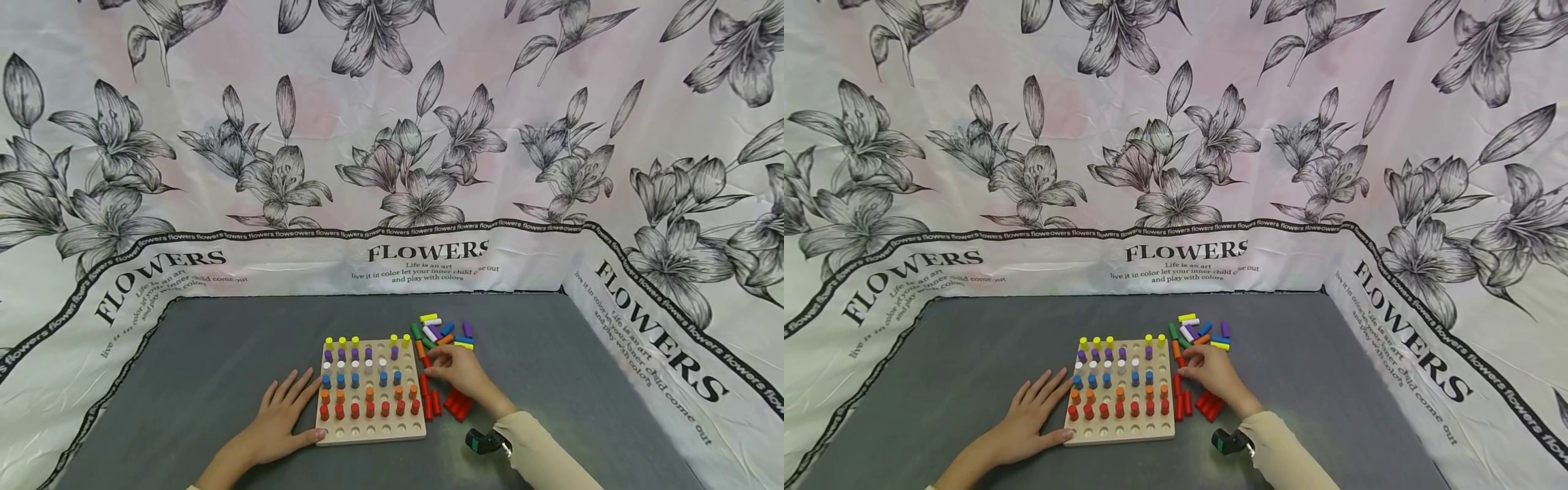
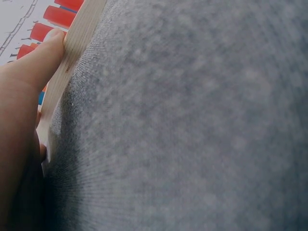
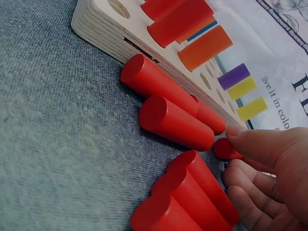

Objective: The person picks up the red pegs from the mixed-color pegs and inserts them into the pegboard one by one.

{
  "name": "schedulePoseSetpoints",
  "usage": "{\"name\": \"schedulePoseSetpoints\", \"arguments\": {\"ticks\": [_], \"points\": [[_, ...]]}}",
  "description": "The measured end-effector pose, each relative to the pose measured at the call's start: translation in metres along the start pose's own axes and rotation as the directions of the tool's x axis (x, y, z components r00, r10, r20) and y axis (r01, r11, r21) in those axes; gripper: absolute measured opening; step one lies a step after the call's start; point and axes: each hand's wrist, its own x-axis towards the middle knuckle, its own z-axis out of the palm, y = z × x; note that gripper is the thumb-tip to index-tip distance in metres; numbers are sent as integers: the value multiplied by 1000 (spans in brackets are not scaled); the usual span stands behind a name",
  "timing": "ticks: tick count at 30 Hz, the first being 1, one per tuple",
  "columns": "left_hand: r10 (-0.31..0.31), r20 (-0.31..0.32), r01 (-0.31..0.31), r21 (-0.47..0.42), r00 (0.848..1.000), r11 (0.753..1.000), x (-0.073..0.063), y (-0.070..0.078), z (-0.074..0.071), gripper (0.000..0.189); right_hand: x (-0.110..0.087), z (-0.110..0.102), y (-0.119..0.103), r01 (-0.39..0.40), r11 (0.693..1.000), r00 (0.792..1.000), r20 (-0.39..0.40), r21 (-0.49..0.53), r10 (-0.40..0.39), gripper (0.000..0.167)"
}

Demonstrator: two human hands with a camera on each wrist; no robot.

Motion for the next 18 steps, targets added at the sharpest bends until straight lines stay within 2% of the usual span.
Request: {"name": "schedulePoseSetpoints", "arguments": {"ticks": [9, 18], "points": [[3, -2, -3, -2, 1000, 1000, -1, 2, 0, 88, -1, 0, 0, 0, 1000, 1000, -15, 9, 0, 31], [-4, 2, 4, 1, 1000, 1000, 0, 3, -2, 88, -4, 0, 5, 7, 996, 999, -47, 93, -2, 28]]}}
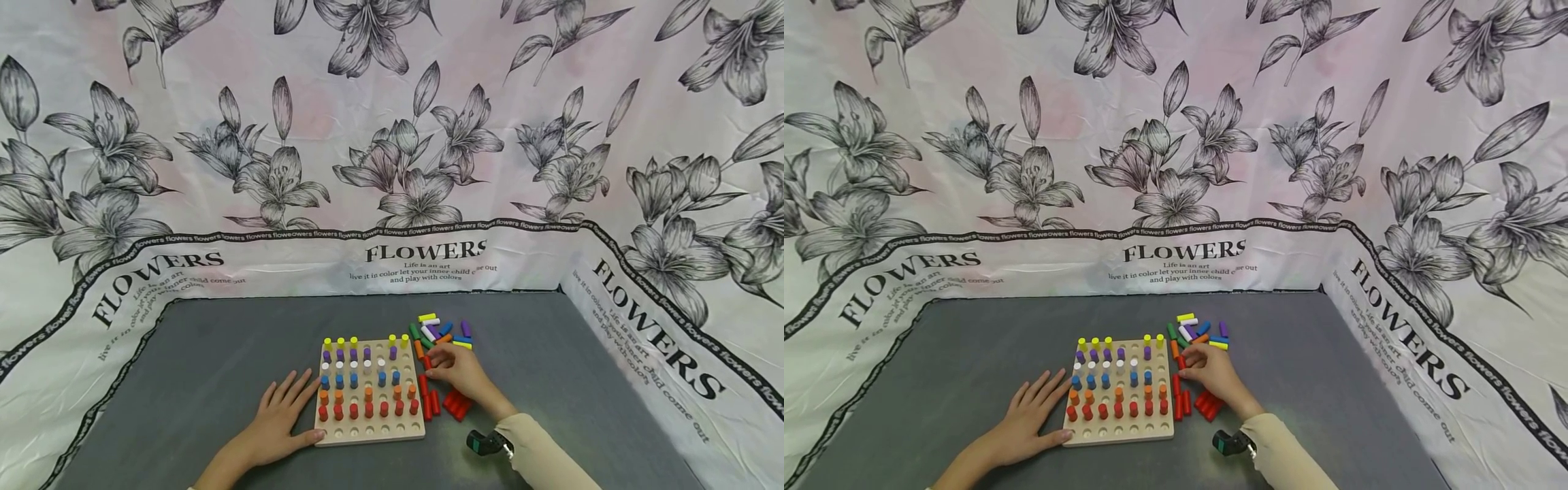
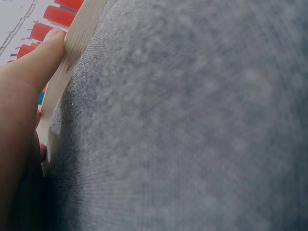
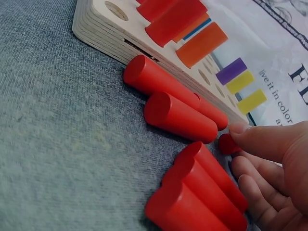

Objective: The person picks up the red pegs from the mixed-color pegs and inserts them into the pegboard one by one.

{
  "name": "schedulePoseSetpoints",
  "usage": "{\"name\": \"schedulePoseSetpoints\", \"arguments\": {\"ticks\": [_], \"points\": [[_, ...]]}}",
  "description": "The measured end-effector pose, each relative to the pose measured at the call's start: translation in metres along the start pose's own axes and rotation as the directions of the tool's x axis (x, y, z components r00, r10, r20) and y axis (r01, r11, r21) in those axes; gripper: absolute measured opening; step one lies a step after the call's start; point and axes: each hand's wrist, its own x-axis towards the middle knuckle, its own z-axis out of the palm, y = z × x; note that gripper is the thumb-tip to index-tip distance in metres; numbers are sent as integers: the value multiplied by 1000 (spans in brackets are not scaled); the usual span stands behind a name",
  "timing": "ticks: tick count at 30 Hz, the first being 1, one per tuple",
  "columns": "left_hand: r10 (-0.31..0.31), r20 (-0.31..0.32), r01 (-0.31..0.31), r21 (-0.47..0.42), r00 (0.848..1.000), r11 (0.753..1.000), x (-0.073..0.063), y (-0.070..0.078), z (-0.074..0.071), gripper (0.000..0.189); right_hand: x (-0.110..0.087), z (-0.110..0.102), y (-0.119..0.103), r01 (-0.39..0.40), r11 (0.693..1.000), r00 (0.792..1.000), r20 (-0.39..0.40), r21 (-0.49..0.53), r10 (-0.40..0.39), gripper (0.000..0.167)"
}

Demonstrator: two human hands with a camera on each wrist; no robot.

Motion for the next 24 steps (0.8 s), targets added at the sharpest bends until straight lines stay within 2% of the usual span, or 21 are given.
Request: {"name": "schedulePoseSetpoints", "arguments": {"ticks": [5, 12, 17, 24], "points": [[0, -1, 0, -2, 1000, 1000, 0, 0, 1, 88, -2, -2, 2, -25, 998, 999, 21, 55, 24, 28], [-12, -12, 12, 11, 1000, 1000, 0, -4, 3, 89, 0, -5, 4, -10, 995, 999, 45, 100, 5, 29], [-15, 5, 15, 2, 1000, 1000, 1, -4, 3, 90, 1, -7, 5, -34, 992, 997, 69, 118, 26, 31], [-17, 21, 17, 1, 1000, 1000, 1, -3, 3, 90, -3, -8, 3, -11, 989, 998, 69, 148, 1, 32]]}}
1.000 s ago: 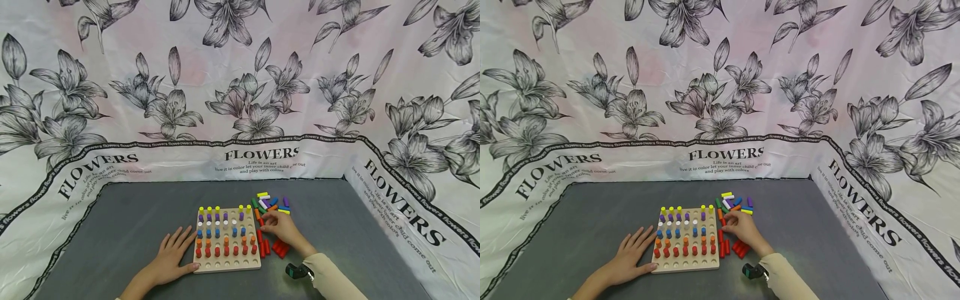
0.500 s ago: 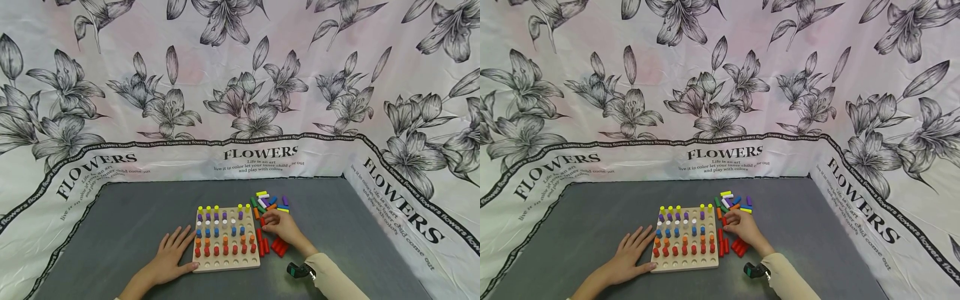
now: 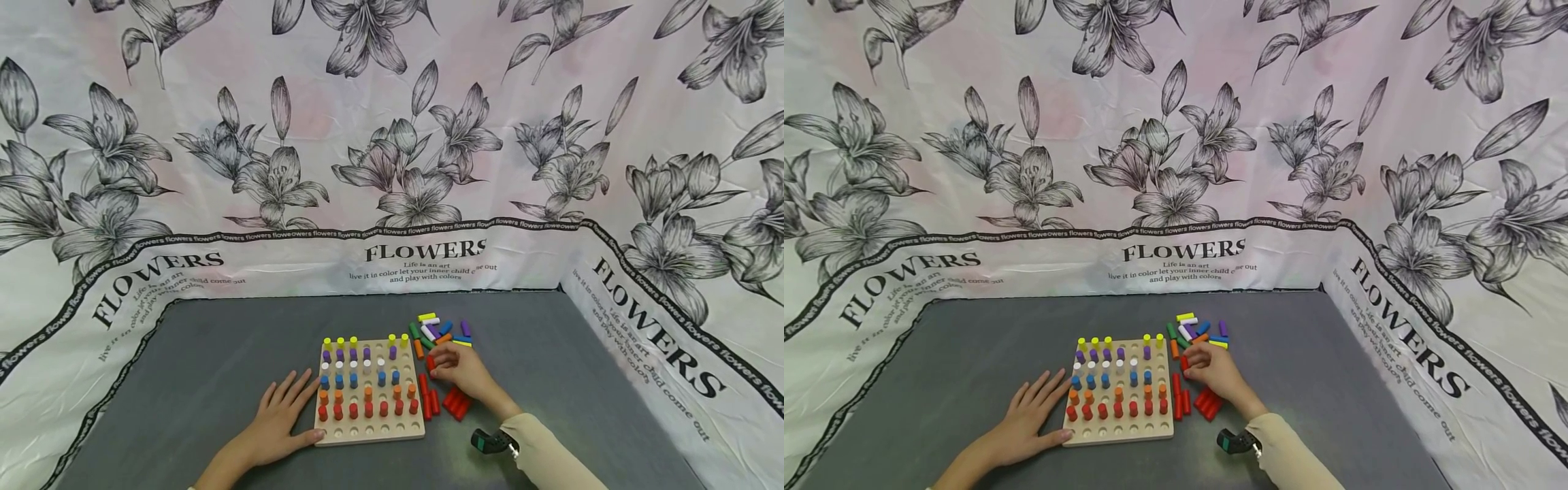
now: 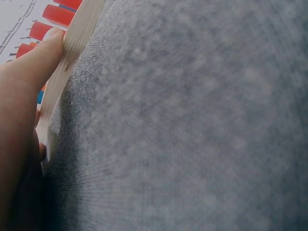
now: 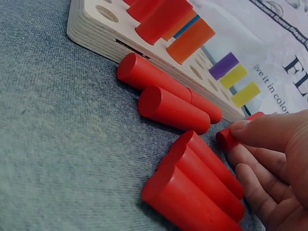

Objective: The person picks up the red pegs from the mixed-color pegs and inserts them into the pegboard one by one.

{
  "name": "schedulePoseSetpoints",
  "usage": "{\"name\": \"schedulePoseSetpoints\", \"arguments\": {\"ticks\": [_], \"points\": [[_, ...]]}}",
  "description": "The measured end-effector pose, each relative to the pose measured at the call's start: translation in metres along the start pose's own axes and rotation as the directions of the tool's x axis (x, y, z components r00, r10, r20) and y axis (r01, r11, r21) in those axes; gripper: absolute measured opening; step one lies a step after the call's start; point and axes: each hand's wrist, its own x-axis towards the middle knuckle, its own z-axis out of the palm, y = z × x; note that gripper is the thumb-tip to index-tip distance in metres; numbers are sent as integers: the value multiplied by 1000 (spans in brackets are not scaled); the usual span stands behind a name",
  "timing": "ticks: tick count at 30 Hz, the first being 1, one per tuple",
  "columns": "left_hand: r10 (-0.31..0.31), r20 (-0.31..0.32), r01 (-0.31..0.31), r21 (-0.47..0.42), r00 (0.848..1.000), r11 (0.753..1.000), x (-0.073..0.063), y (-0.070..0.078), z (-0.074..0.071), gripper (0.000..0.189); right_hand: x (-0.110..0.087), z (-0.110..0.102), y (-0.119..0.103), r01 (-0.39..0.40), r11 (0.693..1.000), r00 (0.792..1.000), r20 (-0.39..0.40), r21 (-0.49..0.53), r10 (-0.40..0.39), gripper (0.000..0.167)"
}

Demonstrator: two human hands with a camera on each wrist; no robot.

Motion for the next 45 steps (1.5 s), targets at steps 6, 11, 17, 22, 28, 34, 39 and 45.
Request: {"name": "schedulePoseSetpoints", "arguments": {"ticks": [6, 11, 17, 22, 28, 34, 39, 45], "points": [[9, -8, -9, -4, 1000, 1000, 0, 0, -1, 90, -2, 0, -3, 0, 1000, 1000, -9, -2, 0, 32], [16, -22, -16, -2, 1000, 1000, 0, 0, 0, 89, -4, -1, -6, 9, 1000, 1000, -11, -15, -9, 30], [4, -16, -4, 2, 1000, 1000, 0, -1, 0, 90, -12, -1, -12, 58, 998, 998, 22, -10, -58, 28], [16, -16, -16, -2, 1000, 1000, -1, 1, -1, 88, -25, 1, -20, 95, 995, 994, 61, -6, -94, 26], [40, -38, -40, -5, 998, 999, -2, 2, -1, 86, -39, 7, -29, 53, 998, 994, 92, 31, -55, 26], [39, -31, -39, -2, 999, 999, -1, 2, -1, 86, -51, 13, -30, 26, 998, 991, 129, 55, -33, 27], [39, -32, -39, -3, 999, 999, -1, 2, -2, 86, -58, 16, -31, 15, 998, 986, 162, 64, -25, 25], [34, -28, -34, -4, 999, 999, -1, 1, -2, 86, -64, 20, -31, 43, 996, 981, 185, 75, -56, 24]]}}
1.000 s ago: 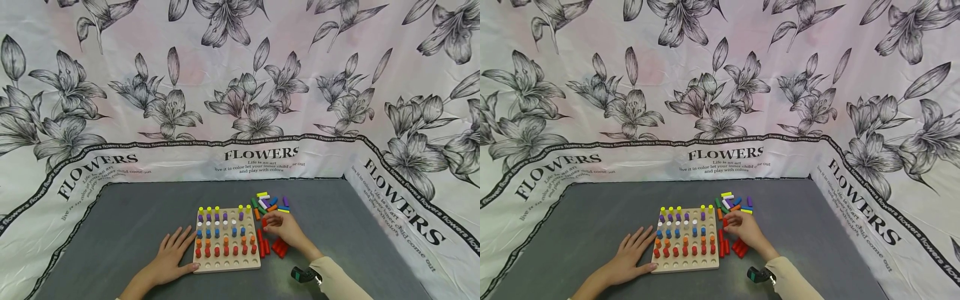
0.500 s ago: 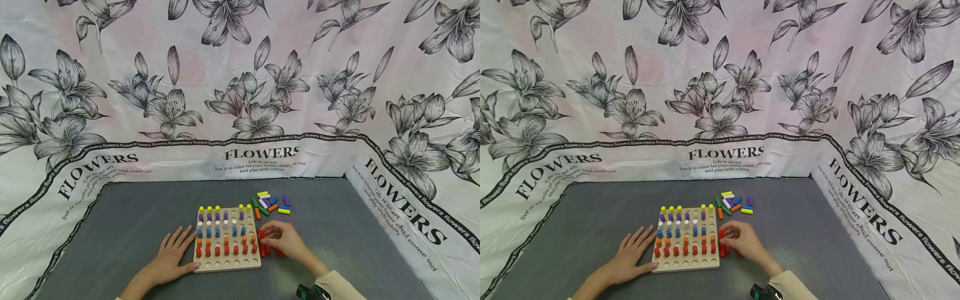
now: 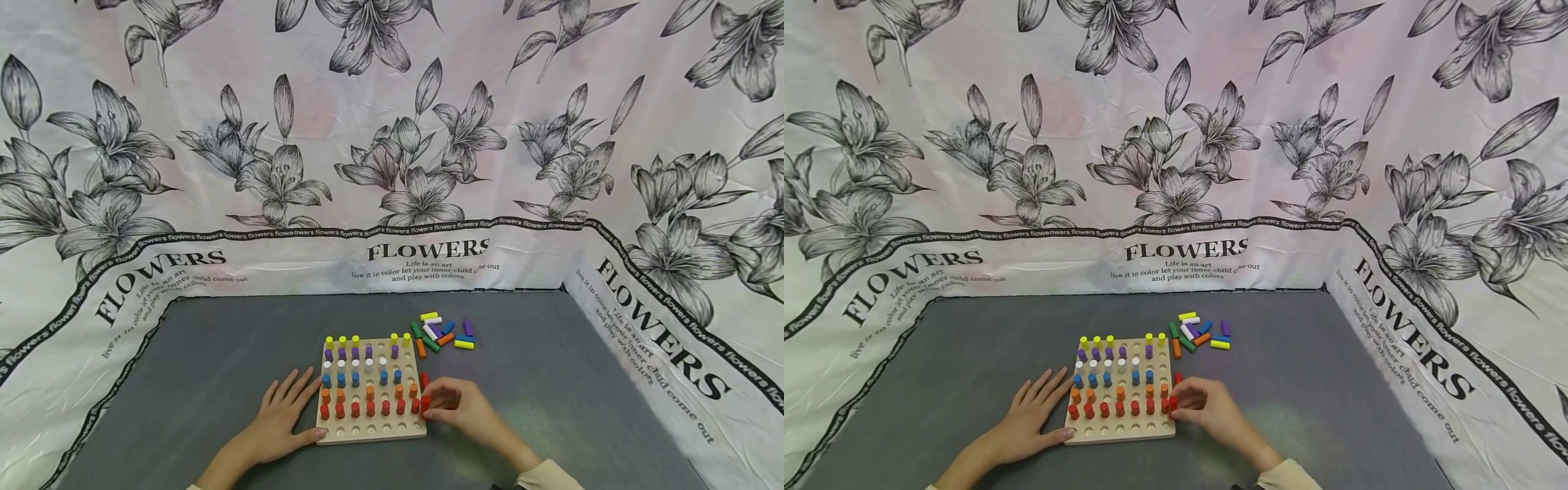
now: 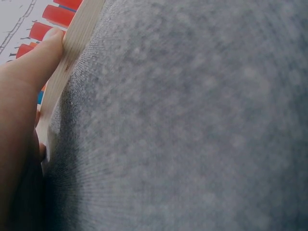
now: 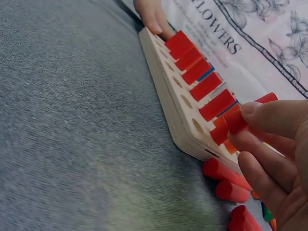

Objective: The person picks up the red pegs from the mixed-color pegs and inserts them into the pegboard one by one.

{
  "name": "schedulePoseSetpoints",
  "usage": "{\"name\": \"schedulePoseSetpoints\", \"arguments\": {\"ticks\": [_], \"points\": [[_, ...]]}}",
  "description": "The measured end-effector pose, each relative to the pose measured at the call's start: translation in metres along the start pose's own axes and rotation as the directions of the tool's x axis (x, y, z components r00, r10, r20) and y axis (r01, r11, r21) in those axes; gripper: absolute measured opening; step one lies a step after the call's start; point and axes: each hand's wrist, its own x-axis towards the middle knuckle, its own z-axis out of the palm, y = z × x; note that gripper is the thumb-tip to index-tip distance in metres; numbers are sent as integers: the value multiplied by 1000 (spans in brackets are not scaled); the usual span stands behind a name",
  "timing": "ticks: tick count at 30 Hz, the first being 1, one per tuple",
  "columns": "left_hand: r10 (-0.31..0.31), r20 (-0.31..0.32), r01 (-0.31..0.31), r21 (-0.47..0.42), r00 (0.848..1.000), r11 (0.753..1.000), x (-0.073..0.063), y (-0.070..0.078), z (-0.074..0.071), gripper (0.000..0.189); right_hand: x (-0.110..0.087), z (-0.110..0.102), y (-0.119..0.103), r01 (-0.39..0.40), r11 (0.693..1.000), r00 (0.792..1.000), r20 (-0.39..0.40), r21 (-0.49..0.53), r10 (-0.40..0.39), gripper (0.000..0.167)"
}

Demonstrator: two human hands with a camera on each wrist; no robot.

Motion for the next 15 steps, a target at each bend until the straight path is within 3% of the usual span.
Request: {"name": "schedulePoseSetpoints", "arguments": {"ticks": [10, 15], "points": [[-4, 3, 4, -2, 1000, 1000, -1, 1, -1, 86, -4, 9, 8, 69, 997, 997, 14, 34, -70, 25], [-3, 2, 3, -2, 1000, 1000, -1, 2, -1, 86, -5, 13, 9, 68, 998, 998, 10, 13, -68, 24]]}}
